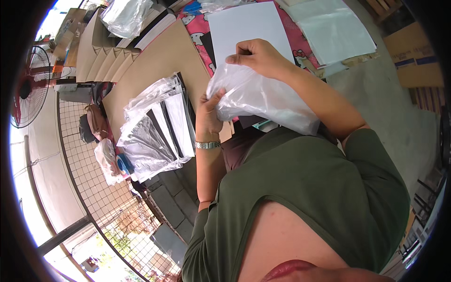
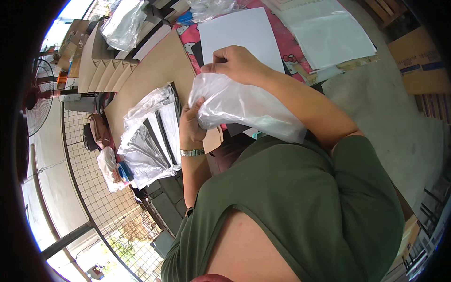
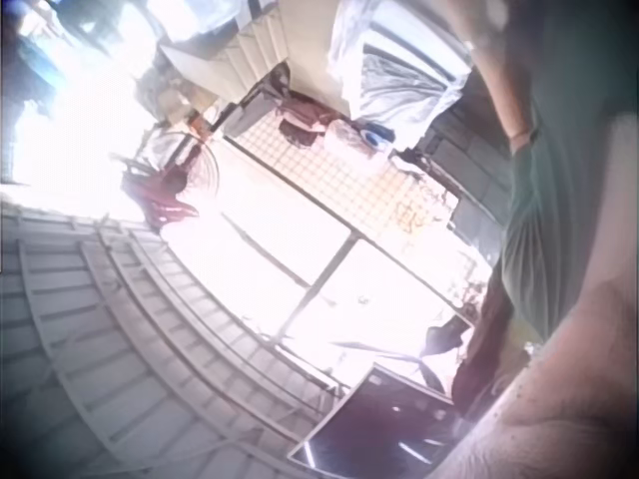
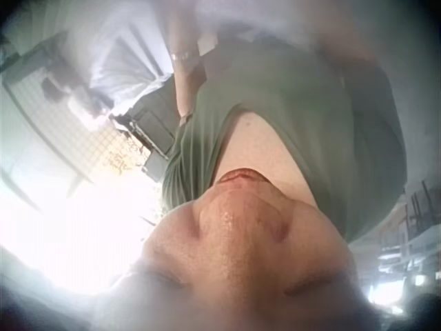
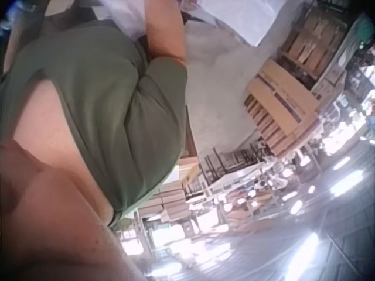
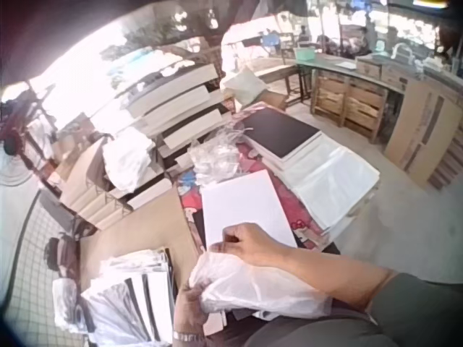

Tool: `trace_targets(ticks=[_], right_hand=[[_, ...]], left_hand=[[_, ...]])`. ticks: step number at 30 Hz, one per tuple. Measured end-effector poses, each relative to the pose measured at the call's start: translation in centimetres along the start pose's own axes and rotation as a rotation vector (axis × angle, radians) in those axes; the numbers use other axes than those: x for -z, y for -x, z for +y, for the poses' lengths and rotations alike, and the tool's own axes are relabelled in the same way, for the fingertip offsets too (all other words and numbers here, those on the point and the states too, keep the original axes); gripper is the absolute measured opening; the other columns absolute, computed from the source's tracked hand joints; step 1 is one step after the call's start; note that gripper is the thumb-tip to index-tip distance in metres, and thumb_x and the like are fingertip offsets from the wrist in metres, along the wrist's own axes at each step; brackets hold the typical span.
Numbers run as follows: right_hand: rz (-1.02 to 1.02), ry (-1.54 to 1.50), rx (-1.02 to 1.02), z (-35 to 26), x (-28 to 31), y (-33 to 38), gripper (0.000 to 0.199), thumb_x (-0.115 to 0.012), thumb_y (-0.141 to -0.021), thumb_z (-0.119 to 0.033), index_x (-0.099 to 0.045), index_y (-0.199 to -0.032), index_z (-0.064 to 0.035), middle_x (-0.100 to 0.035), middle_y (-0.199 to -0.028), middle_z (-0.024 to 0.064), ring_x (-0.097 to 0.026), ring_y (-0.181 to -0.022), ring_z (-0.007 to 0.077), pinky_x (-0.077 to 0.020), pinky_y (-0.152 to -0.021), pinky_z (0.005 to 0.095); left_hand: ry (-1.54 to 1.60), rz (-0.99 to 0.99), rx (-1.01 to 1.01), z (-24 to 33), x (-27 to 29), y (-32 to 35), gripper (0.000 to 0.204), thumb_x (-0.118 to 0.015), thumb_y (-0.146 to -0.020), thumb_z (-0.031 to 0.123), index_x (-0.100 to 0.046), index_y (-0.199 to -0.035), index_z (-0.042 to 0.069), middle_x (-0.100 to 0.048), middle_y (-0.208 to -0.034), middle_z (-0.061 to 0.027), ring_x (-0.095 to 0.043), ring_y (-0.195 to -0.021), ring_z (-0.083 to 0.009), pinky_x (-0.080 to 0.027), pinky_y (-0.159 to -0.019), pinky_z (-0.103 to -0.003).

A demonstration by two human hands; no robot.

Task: The person places sheets of cardstock or board into plastic sleeves by hand, handling them one at a time and stacking the completed packages to the side.

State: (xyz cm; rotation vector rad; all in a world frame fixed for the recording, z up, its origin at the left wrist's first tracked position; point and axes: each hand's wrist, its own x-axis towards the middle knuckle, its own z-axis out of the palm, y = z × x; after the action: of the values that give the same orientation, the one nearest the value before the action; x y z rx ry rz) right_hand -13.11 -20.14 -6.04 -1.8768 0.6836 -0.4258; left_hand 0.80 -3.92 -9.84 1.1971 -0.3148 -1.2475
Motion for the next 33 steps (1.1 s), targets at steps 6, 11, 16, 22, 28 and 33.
trace_targets(ticks=[6, 11, 16, 22, 28, 33], right_hand=[[-0.087, -0.265, 0.040, 0.8, -2.9, -0.2, 0.018, -0.059, -0.086, -0.019, -0.059, -0.085, -0.0019, -0.057, -0.070, 0.0000, -0.049, -0.062, 0.0090, -0.0412, -0.059, 0.0255], [0.049, 0.036, 0.132, -0.3, -4.3, -1.0, 0.023, -0.059, -0.086, -0.022, -0.061, -0.079, -0.0012, -0.057, -0.068, 0.0066, -0.048, -0.058, 0.0134, -0.0404, -0.057, 0.0283], [0.194, -0.293, 0.317, 0.3, -3.5, -3.9, 0.021, -0.060, -0.086, -0.021, -0.063, -0.082, -0.0012, -0.058, -0.067, 0.0066, -0.050, -0.053, 0.0126, -0.0428, -0.056, 0.0289], [0.005, -0.673, -0.001, -3.2, -4.8, -1.9, 0.031, -0.049, -0.092, -0.029, -0.056, -0.074, -0.0049, -0.052, -0.059, -0.0002, -0.042, -0.043, 0.0047, -0.0317, -0.038, 0.0224], [0.187, -0.159, 0.265, 0.1, -2.4, -3.0, 0.037, -0.048, -0.092, -0.034, -0.058, -0.075, -0.0026, -0.053, -0.059, -0.0005, -0.047, -0.049, 0.0043, -0.0377, -0.043, 0.0219], [-0.018, -0.926, -0.114, -2.0, -1.9, -1.4, 0.033, -0.057, -0.087, -0.035, -0.064, -0.088, -0.0027, -0.062, -0.069, 0.0026, -0.052, -0.060, 0.0081, -0.0414, -0.053, 0.0234]], left_hand=[[0.243, -0.057, -0.140, 0.7, 1.7, -0.3, 0.034, -0.053, -0.079, -0.003, -0.050, -0.113, -0.004, -0.059, -0.106, -0.0150, -0.059, -0.096, -0.0264, -0.050, -0.084, -0.040], [0.091, 0.105, -0.391, 1.4, 1.9, 0.3, 0.034, -0.056, -0.078, -0.006, -0.050, -0.112, -0.002, -0.060, -0.104, -0.0132, -0.061, -0.089, -0.0234, -0.052, -0.077, -0.036], [0.018, 0.138, -0.360, 3.1, 0.1, 1.1, 0.037, -0.064, -0.077, 0.002, -0.052, -0.112, 0.000, -0.060, -0.102, -0.0101, -0.059, -0.090, -0.0195, -0.048, -0.081, -0.033], [0.266, 0.004, -0.301, 3.0, 0.6, 2.0, 0.029, -0.057, -0.083, 0.012, -0.055, -0.109, -0.002, -0.061, -0.101, -0.0110, -0.060, -0.092, -0.0206, -0.049, -0.082, -0.036], [0.120, 0.116, -0.343, 2.3, -2.1, 2.5, 0.034, -0.060, -0.076, 0.000, -0.055, -0.109, 0.000, -0.062, -0.097, -0.0099, -0.060, -0.090, -0.0200, -0.050, -0.079, -0.035], [0.147, 0.116, -0.217, 2.0, -3.1, 2.7, 0.023, -0.060, -0.082, 0.010, -0.056, -0.103, 0.001, -0.061, -0.096, -0.0079, -0.059, -0.089, -0.0172, -0.048, -0.079, -0.033]])
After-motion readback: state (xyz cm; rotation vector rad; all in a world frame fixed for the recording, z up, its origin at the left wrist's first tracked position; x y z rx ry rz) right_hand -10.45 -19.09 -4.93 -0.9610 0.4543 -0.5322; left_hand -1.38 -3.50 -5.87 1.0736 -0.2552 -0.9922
